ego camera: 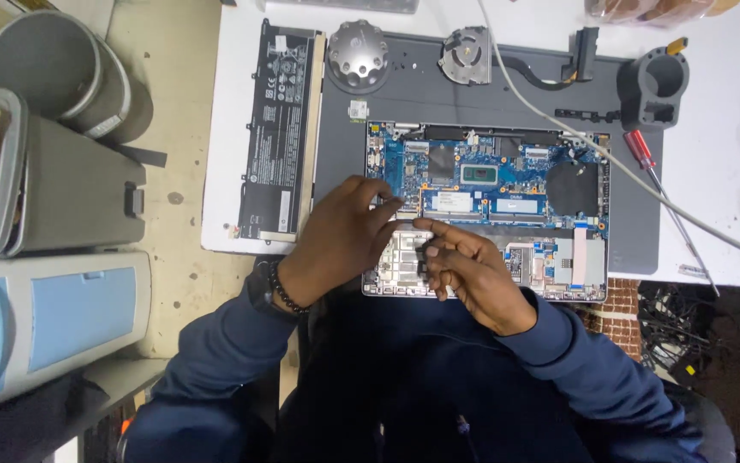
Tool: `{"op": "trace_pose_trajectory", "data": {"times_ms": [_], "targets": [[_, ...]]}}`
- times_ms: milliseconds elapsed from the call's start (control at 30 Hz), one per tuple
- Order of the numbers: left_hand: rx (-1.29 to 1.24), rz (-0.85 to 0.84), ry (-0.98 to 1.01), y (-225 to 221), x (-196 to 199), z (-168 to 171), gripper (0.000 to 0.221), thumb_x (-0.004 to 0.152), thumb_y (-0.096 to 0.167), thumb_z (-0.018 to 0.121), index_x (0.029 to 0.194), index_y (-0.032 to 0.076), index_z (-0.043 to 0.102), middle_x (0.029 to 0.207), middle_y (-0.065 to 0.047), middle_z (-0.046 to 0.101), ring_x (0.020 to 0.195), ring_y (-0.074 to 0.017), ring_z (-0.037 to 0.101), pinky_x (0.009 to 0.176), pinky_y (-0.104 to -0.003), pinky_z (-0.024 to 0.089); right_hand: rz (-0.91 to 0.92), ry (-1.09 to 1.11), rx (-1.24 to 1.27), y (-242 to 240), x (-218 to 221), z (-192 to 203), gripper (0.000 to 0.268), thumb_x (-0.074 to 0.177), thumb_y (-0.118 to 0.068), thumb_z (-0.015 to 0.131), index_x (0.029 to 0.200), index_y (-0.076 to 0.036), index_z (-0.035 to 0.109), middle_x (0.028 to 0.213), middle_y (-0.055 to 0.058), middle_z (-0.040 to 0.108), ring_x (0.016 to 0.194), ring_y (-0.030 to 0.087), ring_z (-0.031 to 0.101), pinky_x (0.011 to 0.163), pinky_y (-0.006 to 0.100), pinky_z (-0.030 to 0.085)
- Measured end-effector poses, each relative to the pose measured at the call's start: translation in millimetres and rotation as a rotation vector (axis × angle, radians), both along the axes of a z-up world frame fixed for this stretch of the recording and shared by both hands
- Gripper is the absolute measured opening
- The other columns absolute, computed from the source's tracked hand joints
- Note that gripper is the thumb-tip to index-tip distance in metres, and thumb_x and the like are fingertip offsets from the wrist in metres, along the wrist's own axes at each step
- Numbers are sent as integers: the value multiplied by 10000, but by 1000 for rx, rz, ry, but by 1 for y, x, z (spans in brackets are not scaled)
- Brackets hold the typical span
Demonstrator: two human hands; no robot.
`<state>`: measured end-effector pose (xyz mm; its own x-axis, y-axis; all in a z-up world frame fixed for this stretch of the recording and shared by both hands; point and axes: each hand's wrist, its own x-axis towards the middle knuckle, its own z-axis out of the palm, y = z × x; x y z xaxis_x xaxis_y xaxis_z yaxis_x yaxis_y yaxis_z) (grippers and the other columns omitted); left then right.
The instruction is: Repairing a laptop by manipulating internal components like the motherboard and connectors.
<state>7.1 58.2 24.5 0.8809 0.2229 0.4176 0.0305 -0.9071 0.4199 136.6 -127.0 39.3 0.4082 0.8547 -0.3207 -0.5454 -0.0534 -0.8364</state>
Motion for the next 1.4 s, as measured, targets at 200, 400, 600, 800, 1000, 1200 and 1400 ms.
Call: {"op": "trace_pose_trajectory", "data": {"times_ms": [200,400,600,800,1000,1200,1400], "targets": [[42,-69,148,4,6,2,133,879,54,711,955,-49,746,927,-194,686,838,-430,703,600,-494,569,-22,187,-32,-2,4,-1,504,940,4,563,1406,181,493,766,126,604,596,201,737,448,256,641],[460,-113,-94,14,0,-1,48,923,96,705,908,52,695,839,-86,655,854,-278,706,613,-310,571,-6,118,-56,-2,2,2,503,933,-25,585,1398,157,520,748,111,604,602,199,741,448,259,642],[435,-75,-164,13,-3,-5,103,953,162,714,1009,76,703,912,-56,677,918,-234,706,644,-266,586,-18,-45,-51,3,-1,7,478,913,18,610,1367,153,547,723,139,603,577,251,734,451,325,659],[395,-26,-183,9,-3,-21,115,974,188,690,1041,94,692,965,-65,704,932,-231,706,638,-265,588,25,-64,-29,2,-5,-1,359,928,3,594,1257,137,643,732,117,603,598,227,733,461,298,659],[331,-94,-121,13,-4,-10,95,995,178,678,1042,96,694,932,-65,688,880,-215,692,599,-287,589,96,-283,-9,-9,4,25,393,927,2,568,1300,99,649,733,170,631,617,255,719,502,353,674],[382,-160,-46,15,-8,-11,135,961,136,743,1024,73,642,1165,-143,669,989,-284,611,540,-375,562,-126,-1445,-360,-101,118,35,110,1111,-93,620,1108,-66,727,1063,60,736,873,175,685,851,326,516],[446,-210,-4,16,-8,-8,160,995,170,699,1107,61,667,1167,-134,660,1009,-280,612,759,-347,585,-207,-1823,-606,-176,233,-31,280,1069,-104,777,1278,69,710,1057,250,641,855,400,657,719,474,552]]}}
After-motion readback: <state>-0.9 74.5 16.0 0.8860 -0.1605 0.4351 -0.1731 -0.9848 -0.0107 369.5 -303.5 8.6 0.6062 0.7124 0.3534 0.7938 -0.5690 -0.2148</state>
